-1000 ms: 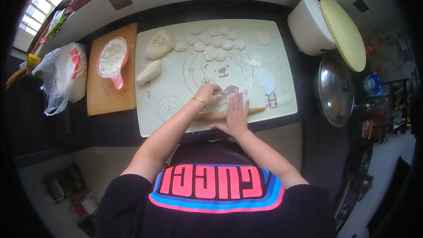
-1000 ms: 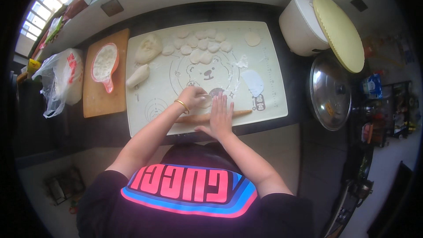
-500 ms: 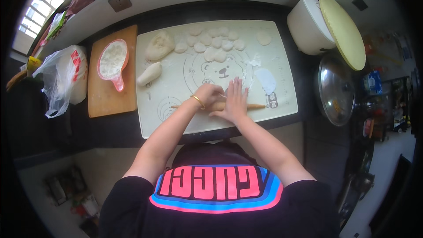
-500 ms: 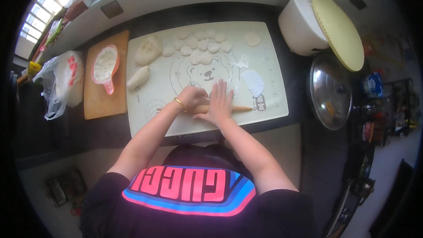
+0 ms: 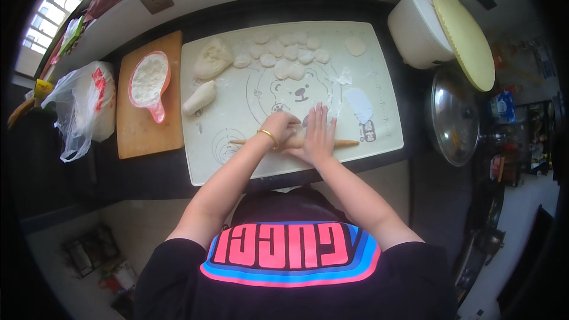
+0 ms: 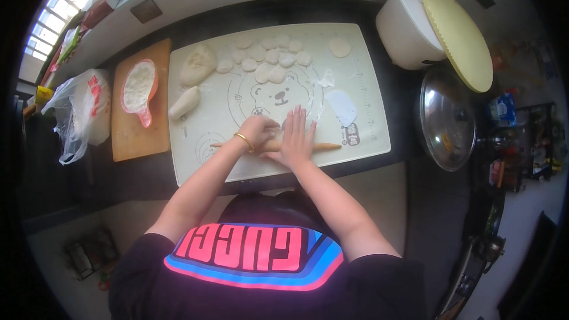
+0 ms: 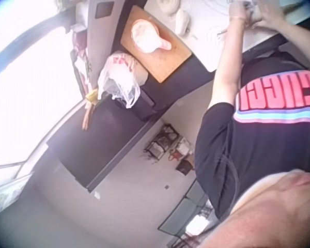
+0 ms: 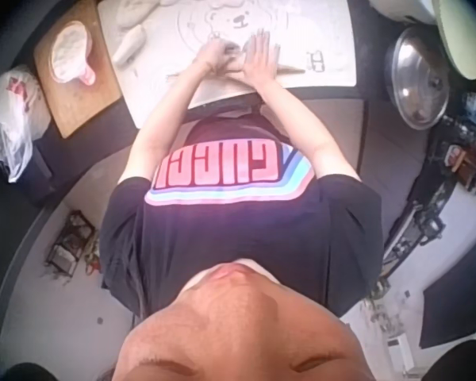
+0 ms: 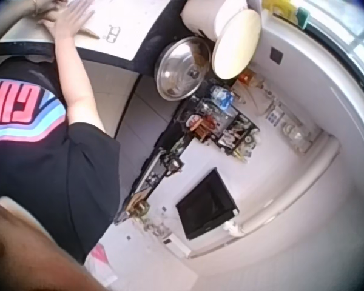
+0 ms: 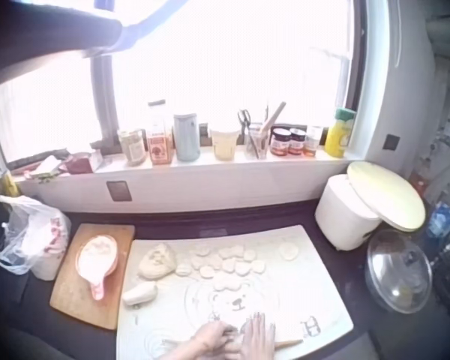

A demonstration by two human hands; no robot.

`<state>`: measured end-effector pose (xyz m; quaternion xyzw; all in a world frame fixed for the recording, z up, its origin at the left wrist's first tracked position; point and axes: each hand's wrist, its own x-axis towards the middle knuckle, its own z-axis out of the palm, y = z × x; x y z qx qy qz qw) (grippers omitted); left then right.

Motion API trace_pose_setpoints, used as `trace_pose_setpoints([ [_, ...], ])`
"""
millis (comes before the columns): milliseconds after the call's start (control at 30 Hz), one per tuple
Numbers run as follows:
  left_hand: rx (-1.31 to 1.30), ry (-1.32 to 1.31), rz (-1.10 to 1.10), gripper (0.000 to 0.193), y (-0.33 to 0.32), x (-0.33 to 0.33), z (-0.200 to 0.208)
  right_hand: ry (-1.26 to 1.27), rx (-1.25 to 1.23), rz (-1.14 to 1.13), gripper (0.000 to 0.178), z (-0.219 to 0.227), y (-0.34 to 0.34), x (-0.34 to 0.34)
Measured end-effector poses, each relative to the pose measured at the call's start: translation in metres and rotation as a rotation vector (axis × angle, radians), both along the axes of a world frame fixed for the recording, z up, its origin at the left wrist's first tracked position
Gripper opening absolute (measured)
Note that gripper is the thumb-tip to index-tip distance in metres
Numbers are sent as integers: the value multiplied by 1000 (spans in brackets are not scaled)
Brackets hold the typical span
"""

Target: The person flattens small dough balls into thin circular discs using a wooden rolling pin on a floured mat. They repeatedly pick up dough pieces, roll them out, and place the finished wrappers on the mat.

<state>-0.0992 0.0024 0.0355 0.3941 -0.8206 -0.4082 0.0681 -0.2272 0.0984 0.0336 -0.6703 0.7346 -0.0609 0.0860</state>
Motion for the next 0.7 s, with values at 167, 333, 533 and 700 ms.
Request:
trace_pose_setpoints([
  [167,74,-42,-35,21,-9,0,5,0,106,24,138,15,-6,0],
  [333,329,186,230,23,-2,7,-6,3,138,95,128,11,55,10],
  [533,238,131,134,26,4,4,1,-62,-62,65,123,1,27,5],
  [700,159,21,81,25,1,0,7,-39,-90,-31,134,-4,-16,-1],
])
